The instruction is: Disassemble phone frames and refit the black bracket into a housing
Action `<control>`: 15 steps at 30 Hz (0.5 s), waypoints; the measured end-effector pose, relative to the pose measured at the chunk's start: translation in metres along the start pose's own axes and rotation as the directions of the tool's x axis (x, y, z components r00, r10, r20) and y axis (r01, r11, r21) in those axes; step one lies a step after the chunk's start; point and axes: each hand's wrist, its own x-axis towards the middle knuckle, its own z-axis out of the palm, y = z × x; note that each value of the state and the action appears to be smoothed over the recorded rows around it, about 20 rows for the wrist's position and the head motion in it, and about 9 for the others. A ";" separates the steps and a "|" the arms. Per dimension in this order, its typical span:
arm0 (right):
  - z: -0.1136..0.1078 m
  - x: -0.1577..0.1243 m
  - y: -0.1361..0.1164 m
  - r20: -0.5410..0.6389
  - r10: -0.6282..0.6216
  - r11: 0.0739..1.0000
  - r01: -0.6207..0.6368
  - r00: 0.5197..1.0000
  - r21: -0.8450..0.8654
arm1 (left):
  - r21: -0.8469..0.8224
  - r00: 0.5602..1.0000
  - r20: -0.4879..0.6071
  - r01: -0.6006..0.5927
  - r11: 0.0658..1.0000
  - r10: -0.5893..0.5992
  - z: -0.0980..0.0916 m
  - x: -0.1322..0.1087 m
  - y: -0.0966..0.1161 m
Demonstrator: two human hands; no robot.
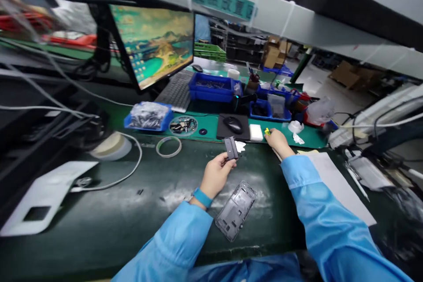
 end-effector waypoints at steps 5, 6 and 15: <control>0.004 -0.034 0.008 -0.030 -0.134 0.990 0.135 0.991 0.038 | 0.104 0.997 -0.012 -0.068 0.992 0.070 -0.007 0.002 -0.002; 0.007 -0.049 0.014 -0.035 -0.165 0.984 0.167 0.986 0.061 | 0.142 0.997 -0.009 -0.075 0.987 0.077 -0.008 0.002 -0.003; 0.030 -0.143 0.038 0.069 -0.528 0.765 0.439 0.846 0.470 | 0.374 0.981 0.148 -0.171 0.911 0.124 -0.004 -0.006 -0.005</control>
